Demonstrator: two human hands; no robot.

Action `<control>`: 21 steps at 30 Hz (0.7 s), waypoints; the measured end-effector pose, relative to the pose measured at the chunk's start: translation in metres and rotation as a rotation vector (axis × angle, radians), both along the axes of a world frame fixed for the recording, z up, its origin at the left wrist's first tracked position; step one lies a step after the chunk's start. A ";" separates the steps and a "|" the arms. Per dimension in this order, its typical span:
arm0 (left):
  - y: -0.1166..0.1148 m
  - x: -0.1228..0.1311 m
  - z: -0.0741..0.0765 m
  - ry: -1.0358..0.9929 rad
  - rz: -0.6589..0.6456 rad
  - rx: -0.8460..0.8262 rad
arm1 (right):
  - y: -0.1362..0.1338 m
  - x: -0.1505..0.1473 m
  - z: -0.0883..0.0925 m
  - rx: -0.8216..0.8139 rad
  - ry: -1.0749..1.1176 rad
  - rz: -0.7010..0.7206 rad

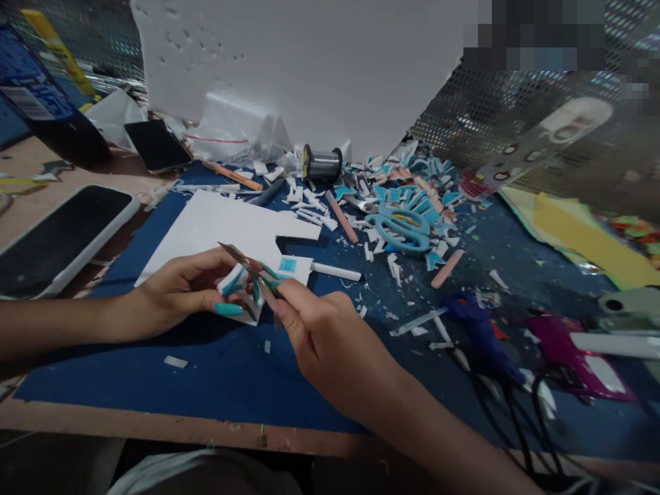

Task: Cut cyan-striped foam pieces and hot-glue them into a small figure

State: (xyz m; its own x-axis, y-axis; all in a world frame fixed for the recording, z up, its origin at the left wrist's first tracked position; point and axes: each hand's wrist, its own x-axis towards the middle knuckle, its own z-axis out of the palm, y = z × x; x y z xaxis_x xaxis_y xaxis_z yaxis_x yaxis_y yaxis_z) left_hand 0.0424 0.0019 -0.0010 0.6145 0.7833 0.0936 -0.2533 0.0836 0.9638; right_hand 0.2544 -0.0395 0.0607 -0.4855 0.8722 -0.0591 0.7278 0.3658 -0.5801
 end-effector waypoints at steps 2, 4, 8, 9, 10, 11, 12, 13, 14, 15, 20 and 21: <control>0.000 0.000 0.001 0.017 0.014 0.026 | 0.000 0.000 0.000 -0.002 0.006 0.006; 0.000 0.000 0.002 0.043 0.025 0.039 | 0.000 0.000 0.000 -0.023 0.018 0.010; 0.000 0.000 0.002 0.070 0.035 0.071 | 0.001 -0.001 0.003 -0.105 0.064 0.003; 0.000 0.000 0.002 0.082 0.040 0.089 | 0.001 -0.001 0.004 -0.124 0.076 0.001; 0.001 0.000 0.002 0.098 0.045 0.112 | 0.000 -0.001 0.004 -0.143 0.085 0.000; 0.001 0.000 0.002 0.117 0.050 0.139 | 0.000 -0.001 0.005 -0.161 0.092 -0.002; 0.002 0.000 0.002 0.137 0.055 0.169 | -0.001 -0.001 0.005 -0.181 0.095 -0.002; 0.003 -0.001 0.003 0.156 0.058 0.196 | -0.001 0.000 0.005 -0.203 0.095 -0.001; 0.003 -0.001 0.003 0.175 0.058 0.221 | -0.002 0.000 0.005 -0.220 0.095 -0.003; 0.003 -0.002 0.003 0.190 0.054 0.244 | -0.002 0.000 0.004 -0.226 0.100 -0.009; 0.003 -0.002 0.002 0.202 0.065 0.286 | -0.002 -0.001 0.000 -0.226 0.127 -0.033; 0.003 -0.002 0.001 0.197 0.069 0.292 | -0.002 -0.002 0.000 -0.231 0.126 -0.033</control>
